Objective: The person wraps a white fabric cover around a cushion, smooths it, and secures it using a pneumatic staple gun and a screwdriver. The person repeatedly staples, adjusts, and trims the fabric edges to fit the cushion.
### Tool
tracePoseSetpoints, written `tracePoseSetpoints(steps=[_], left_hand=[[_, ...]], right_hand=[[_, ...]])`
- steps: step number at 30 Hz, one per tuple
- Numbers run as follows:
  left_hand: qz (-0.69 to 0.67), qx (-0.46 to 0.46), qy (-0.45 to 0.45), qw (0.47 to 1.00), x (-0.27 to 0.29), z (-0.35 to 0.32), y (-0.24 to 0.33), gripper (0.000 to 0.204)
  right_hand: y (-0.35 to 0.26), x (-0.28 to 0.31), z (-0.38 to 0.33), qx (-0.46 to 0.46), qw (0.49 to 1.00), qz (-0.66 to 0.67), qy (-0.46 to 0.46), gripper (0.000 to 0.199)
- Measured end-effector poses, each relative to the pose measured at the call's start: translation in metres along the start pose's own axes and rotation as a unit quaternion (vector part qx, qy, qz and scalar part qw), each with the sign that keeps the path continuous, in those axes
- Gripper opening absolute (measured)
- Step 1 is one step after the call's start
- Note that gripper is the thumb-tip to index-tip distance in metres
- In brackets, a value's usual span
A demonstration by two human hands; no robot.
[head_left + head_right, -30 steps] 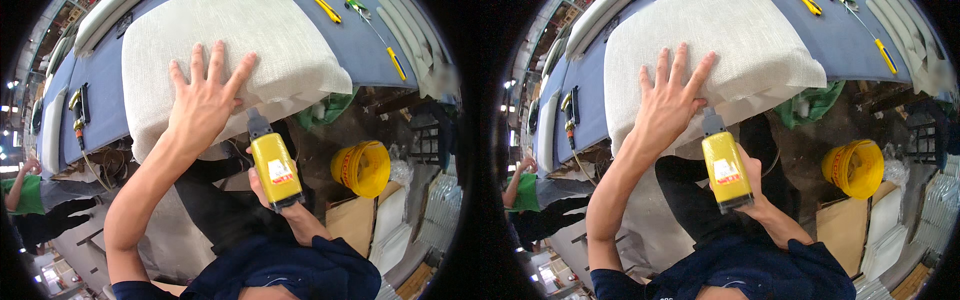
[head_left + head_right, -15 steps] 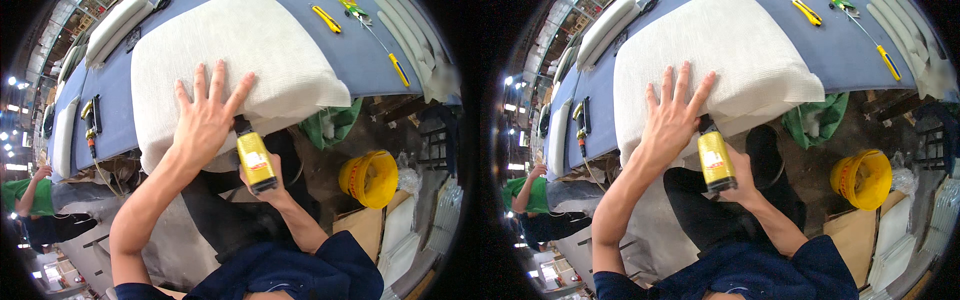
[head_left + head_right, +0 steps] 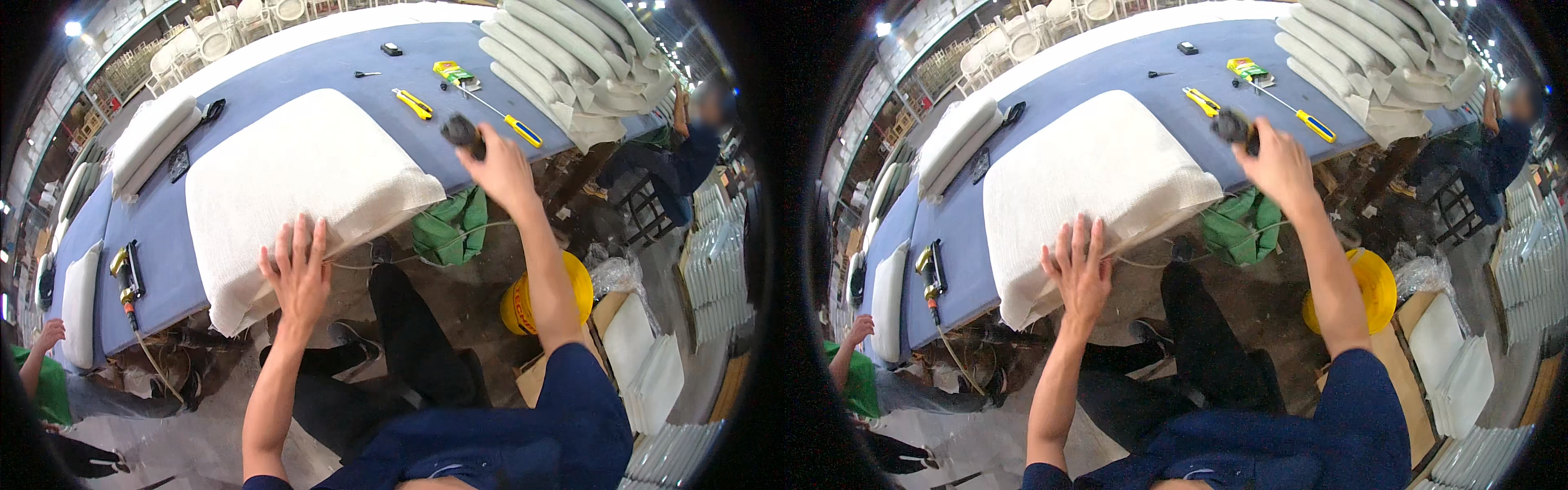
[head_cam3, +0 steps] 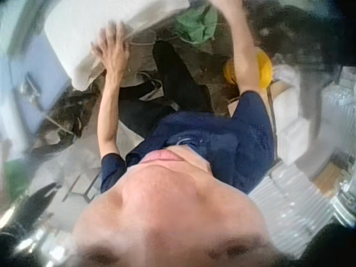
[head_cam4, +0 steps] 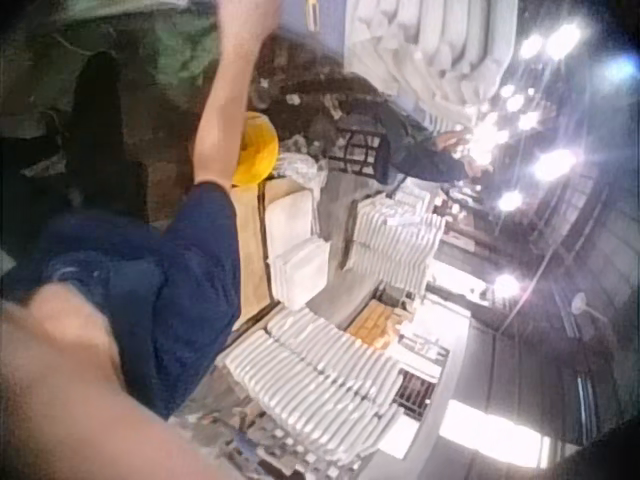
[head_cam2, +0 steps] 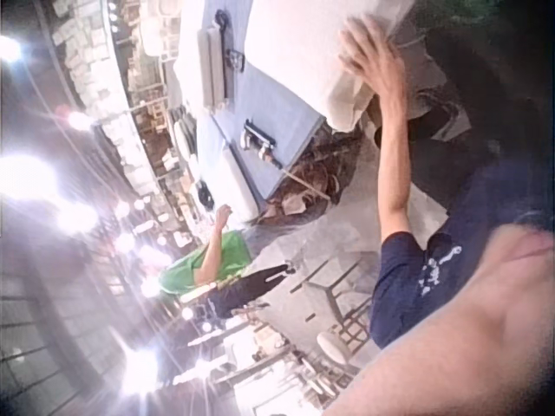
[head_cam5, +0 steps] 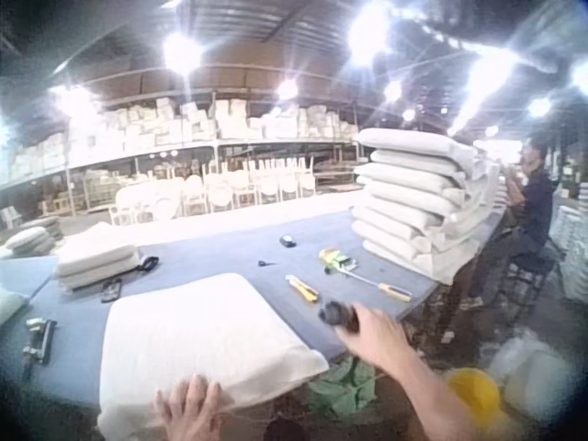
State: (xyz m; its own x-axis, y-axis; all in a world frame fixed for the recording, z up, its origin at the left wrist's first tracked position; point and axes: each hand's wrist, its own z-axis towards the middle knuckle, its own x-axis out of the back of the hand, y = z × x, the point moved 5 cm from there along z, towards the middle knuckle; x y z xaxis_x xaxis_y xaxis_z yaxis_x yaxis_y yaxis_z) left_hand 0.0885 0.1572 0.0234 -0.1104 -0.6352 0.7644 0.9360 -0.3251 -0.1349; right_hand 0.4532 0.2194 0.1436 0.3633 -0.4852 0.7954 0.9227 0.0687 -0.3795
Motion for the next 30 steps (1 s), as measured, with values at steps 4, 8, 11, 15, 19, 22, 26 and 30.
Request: tracePoseSetpoints(steps=[4,8,11,15,19,22,26,30], left_hand=[[-0.016,0.005,0.061,0.998,0.014,0.019,-0.006,0.071],[-0.014,0.018,-0.015,1.000,0.032,-0.004,-0.033,0.058],[-0.050,0.004,-0.090,0.995,0.061,0.006,-0.029,0.049],[-0.074,-0.010,-0.160,0.984,0.061,0.030,-0.039,0.049],[-0.044,-0.054,-0.221,0.973,0.046,0.064,-0.028,0.050],[-0.069,-0.130,-0.236,0.960,0.016,0.099,-0.005,0.059],[-0.138,-0.184,-0.244,0.942,-0.015,0.140,0.039,0.071],[-0.149,-0.185,-0.254,0.938,-0.020,0.145,0.044,0.070]], right_hand=[[0.045,-0.022,0.032,0.002,0.994,-0.107,-0.032,0.046],[0.002,-0.041,-0.031,0.108,0.983,0.060,0.132,0.031],[-0.010,-0.075,-0.092,-0.113,0.886,0.443,-0.076,0.039],[-0.041,-0.109,-0.104,-0.140,0.784,0.576,-0.181,0.041],[-0.013,-0.130,-0.107,-0.123,0.742,0.620,-0.224,0.045],[-0.008,-0.139,-0.112,-0.095,0.733,0.633,-0.230,0.049],[-0.012,-0.139,-0.112,-0.106,0.708,0.668,-0.204,0.049],[-0.025,-0.154,-0.128,-0.142,0.638,0.732,-0.191,0.044]])
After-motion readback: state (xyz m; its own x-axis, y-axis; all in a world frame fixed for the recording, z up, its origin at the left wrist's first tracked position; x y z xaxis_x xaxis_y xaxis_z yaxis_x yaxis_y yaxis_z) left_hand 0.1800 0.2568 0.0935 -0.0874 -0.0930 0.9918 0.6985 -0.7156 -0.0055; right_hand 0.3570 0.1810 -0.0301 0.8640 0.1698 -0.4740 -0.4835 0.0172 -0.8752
